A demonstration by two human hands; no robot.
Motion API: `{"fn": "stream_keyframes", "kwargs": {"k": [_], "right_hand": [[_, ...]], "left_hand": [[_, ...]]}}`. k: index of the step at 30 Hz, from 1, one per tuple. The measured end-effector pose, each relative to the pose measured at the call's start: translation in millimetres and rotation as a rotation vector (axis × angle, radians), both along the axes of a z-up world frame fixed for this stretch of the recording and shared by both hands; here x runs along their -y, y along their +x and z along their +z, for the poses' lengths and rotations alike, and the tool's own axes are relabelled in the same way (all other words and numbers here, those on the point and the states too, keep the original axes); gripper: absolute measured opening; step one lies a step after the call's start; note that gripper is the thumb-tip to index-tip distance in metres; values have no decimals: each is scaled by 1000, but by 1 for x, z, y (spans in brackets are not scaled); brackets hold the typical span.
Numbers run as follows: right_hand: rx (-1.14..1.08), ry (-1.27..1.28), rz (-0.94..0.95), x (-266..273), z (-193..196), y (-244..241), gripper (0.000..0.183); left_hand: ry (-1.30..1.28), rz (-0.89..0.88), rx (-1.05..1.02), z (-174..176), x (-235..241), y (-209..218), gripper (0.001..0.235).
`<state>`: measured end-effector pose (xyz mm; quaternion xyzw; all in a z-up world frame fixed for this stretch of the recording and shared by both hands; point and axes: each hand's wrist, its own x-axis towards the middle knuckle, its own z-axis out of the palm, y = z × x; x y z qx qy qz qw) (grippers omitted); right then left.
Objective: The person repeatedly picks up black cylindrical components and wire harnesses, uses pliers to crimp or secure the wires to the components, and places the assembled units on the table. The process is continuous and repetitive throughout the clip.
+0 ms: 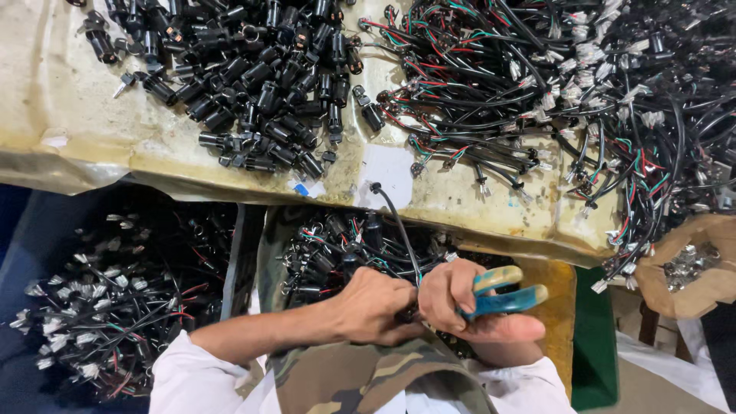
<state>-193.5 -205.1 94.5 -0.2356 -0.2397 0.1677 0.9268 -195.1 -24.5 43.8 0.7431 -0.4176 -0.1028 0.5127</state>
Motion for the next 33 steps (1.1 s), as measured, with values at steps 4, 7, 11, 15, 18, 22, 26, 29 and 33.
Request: {"fn": "stream_keyframes", "kwargs": {"k": [4,7,11,15,18,22,26,29,33], "right_hand": [[-65,-97,-40,2,-10,-12,64],[-109,-239,-205,0,-15,-22,58],[-38,-270,-226,-2,-22,-31,51],[-81,-244,-393,19,-27,10,44],[131,-826,-834,50,-35,88,31],[570,-1731,-717,65,-68,179,35],[787,-1720,-848,66,-65,191,24],[520,-1356,-958,61,-45,160,24],[670,-1626,-885,19,-62,106,22]], "left_hand": [[-36,33,-87,-10,2,-7,32],[-43,58,-105,-15,1,-9,30],[-63,26,-148,-7,7,6,28],[57,55,7,29,-2,42,17],[89,-146,-26,70,-34,54,19],[-137,-970,-204,84,-49,79,22],[382,-409,232,51,-42,71,42],[335,-366,462,20,-52,57,73],[163,-590,-104,-11,-69,110,35]]}}
